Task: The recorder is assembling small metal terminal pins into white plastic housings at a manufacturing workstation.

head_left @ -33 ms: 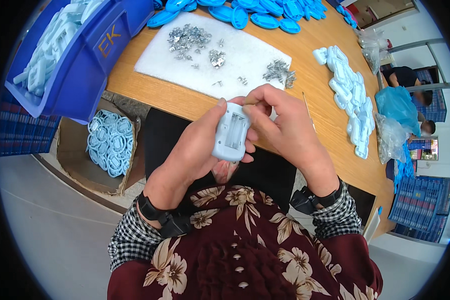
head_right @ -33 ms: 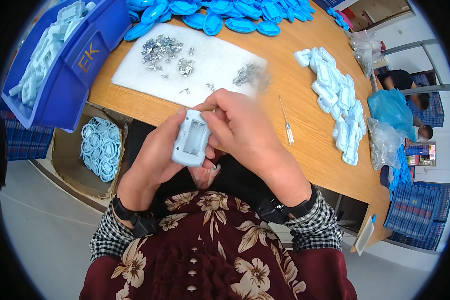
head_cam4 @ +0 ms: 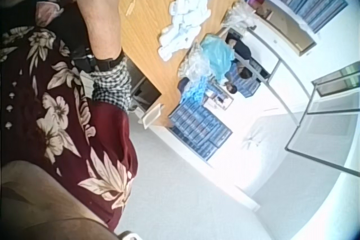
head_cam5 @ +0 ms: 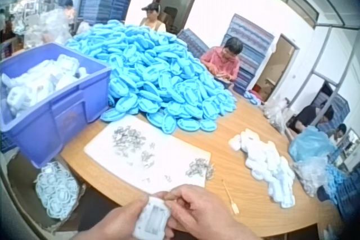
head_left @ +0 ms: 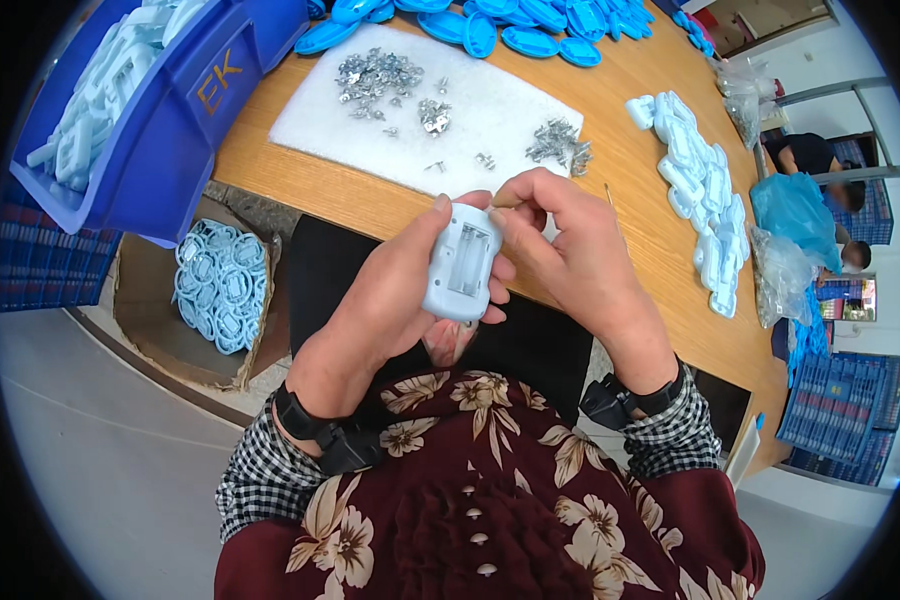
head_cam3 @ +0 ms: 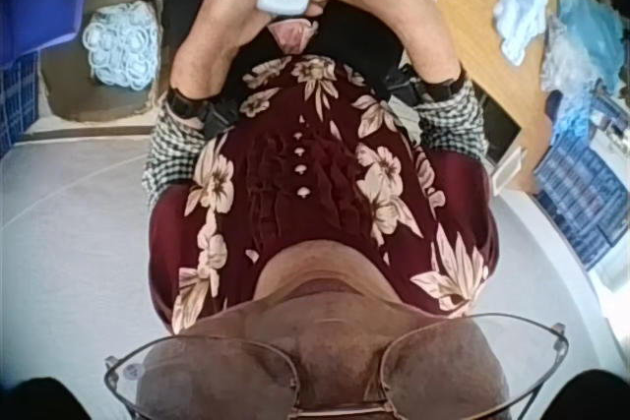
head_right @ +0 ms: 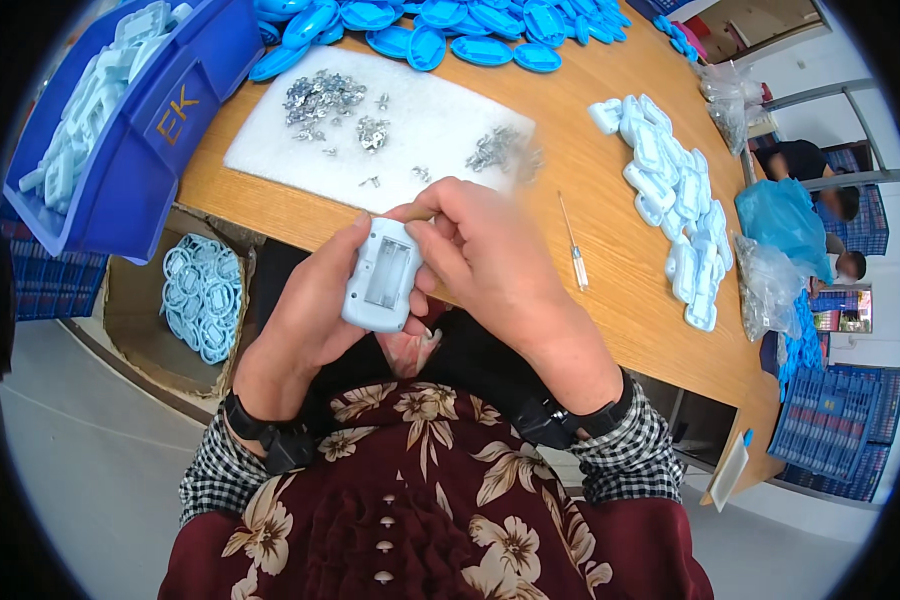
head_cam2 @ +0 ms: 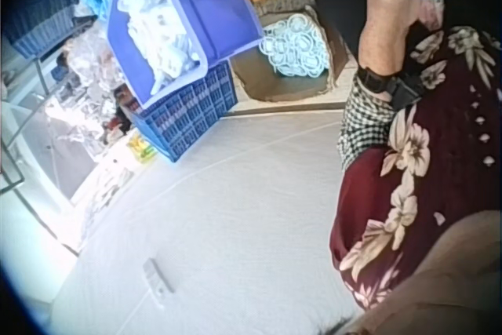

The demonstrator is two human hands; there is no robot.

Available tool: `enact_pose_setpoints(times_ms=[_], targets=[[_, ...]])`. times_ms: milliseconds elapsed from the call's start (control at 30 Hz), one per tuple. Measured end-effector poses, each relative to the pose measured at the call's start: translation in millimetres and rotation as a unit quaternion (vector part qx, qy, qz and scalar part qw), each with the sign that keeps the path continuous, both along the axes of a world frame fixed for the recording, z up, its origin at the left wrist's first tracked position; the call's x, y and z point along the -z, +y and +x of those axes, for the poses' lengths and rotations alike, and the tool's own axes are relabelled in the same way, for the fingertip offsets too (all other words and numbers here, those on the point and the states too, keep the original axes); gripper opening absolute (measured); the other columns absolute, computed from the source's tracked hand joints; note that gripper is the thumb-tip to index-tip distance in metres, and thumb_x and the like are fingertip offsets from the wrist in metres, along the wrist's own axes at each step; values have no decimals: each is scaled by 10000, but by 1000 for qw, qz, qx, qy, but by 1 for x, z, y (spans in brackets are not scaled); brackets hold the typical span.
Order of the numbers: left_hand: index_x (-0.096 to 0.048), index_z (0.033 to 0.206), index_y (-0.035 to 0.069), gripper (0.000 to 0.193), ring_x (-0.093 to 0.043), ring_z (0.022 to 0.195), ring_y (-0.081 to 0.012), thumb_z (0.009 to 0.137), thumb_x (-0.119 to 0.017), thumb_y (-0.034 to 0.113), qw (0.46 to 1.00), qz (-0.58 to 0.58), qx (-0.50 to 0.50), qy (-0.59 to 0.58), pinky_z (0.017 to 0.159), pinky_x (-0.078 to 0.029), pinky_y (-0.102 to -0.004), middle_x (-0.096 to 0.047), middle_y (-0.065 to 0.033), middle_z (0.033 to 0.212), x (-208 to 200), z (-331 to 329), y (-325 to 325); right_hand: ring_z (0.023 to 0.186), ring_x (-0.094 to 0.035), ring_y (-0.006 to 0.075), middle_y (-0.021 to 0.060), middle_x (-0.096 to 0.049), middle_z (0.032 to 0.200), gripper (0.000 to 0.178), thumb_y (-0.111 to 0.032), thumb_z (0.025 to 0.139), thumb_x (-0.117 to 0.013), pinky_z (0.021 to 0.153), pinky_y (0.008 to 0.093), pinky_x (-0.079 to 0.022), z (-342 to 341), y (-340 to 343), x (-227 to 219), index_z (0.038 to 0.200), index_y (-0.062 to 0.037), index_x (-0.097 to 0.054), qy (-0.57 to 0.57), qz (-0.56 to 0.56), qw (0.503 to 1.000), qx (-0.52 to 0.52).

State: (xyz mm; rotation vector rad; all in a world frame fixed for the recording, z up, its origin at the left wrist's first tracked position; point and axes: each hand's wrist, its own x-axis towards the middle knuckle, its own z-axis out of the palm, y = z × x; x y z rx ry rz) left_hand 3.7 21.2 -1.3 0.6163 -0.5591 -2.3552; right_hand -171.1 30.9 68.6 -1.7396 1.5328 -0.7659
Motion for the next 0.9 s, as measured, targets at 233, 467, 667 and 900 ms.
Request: enact_pose_setpoints(times_ms=[233, 467, 667, 900], targets=[[-305, 1517, 12, 582, -670, 843, -226, 1093, -273, 409, 1000, -12, 16, -15, 732, -603, -413, -640, -141, 1031, 3, -2, -1, 722, -614, 257, 81, -616, 783, 158, -73, 824, -710, 680, 374, -467, -8, 3, 20, 965, -42, -645, 120, -219, 963, -102], [-286, 1535, 12, 607, -666, 806, -212, 1089, -287, 424, 999, -23, 27, -39, 727, -605, -389, -620, -136, 1096, -2, -5, 3, 734, -601, 294, 94, -601, 770, 170, -64, 824, -688, 659, 415, -436, -10, 8, 24, 990, -48, -651, 117, -198, 968, -102], [-311, 1522, 16, 588, -685, 788, -228, 1090, -295, 415, 998, -42, 37, -42, 715, -606, -379, -639, -132, 1042, -5, -3, 4, 752, -585, 304, 96, -586, 781, 161, -37, 815, -689, 678, 410, -446, -7, 17, 32, 961, -46, -621, 97, -228, 967, -62], [-332, 1511, 29, 563, -691, 783, -240, 1091, -299, 401, 998, -28, 12, -59, 711, -606, -373, -648, -140, 1005, -3, -4, 3, 793, -577, 295, 69, -591, 842, 189, -31, 784, -692, 738, 370, -431, -10, 19, 27, 965, -48, -640, 161, -272, 943, -108]])
